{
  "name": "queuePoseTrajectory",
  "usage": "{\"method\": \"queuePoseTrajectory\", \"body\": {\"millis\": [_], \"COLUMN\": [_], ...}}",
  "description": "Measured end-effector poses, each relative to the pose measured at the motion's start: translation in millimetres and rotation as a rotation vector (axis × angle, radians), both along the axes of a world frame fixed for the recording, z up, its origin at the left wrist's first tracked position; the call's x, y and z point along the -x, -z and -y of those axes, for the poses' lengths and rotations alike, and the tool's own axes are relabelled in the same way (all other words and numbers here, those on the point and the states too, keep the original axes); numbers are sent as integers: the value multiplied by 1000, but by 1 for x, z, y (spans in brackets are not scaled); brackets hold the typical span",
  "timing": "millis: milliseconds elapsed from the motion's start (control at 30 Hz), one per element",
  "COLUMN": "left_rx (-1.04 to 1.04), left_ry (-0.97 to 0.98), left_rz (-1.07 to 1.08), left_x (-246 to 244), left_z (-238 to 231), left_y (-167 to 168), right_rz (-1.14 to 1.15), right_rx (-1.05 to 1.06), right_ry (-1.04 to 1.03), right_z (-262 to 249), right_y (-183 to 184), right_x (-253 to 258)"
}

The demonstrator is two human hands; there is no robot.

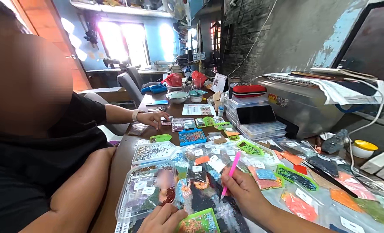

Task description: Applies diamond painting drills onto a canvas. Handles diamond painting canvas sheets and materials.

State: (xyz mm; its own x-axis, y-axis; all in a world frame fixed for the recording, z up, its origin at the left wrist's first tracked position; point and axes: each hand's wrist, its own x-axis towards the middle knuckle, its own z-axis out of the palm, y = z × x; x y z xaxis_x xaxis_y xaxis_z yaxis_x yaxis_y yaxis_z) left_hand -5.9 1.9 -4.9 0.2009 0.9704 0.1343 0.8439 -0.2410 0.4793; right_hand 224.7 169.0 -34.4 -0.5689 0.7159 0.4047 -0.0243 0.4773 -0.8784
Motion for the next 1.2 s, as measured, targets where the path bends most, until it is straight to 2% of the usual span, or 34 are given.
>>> {"method": "queuePoseTrajectory", "body": {"millis": [467,800,1200], "left_rx": [0,-4,5], "left_ry": [10,20,15], "left_rz": [9,30,34], "left_x": [2,2,2], "left_z": [0,0,0], "left_y": [1,2,1], "right_rz": [93,84,69], "right_rx": [-107,-216,-241], "right_ry": [31,2,-14], "right_z": [-1,-2,-3], "right_y": [1,4,6], "right_x": [5,8,8]}}
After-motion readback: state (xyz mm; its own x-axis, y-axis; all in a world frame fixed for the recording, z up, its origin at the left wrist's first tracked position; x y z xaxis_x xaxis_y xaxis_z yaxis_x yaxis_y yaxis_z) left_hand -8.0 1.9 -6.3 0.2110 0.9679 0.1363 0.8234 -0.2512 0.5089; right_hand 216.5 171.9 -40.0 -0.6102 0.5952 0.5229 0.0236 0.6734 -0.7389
